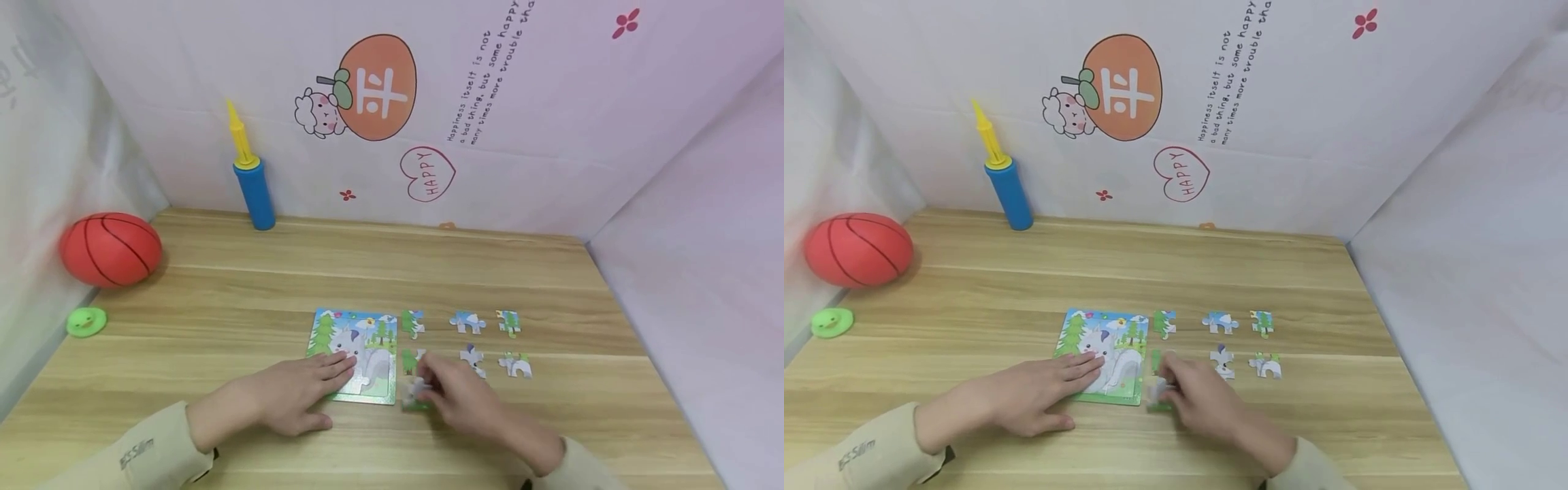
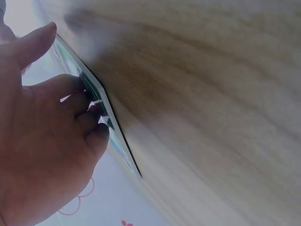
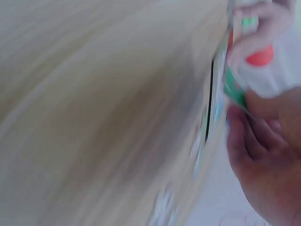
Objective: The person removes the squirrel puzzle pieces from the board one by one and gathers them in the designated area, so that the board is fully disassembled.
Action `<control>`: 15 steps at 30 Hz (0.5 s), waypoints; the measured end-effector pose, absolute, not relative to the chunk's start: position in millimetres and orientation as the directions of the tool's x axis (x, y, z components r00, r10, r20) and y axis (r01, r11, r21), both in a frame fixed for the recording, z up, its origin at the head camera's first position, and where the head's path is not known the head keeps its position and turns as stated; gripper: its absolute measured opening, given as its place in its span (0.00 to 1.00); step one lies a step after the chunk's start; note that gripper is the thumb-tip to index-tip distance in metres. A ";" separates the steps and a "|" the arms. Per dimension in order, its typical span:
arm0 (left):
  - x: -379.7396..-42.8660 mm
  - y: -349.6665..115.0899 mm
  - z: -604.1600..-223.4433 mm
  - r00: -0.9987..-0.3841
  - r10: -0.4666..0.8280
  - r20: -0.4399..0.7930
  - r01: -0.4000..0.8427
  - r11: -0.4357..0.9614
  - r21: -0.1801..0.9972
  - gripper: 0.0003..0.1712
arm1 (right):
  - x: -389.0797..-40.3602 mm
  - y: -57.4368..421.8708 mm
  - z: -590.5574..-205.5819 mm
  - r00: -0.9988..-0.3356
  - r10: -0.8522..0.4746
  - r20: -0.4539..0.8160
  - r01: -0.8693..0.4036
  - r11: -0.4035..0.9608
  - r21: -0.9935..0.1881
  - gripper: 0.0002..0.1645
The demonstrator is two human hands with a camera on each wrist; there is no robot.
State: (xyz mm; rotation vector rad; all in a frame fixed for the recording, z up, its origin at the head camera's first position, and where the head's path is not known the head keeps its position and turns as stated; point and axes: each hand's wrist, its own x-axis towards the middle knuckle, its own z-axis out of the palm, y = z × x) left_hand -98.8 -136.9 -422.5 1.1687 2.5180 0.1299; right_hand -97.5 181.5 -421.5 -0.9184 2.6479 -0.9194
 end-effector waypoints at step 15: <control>-97.6 -135.6 -420.8 -0.600 0.740 -0.306 0.703 0.669 0.240 0.44 | -95.5 312.1 -425.5 -0.739 -0.615 -0.275 -0.397 0.727 -0.559 0.18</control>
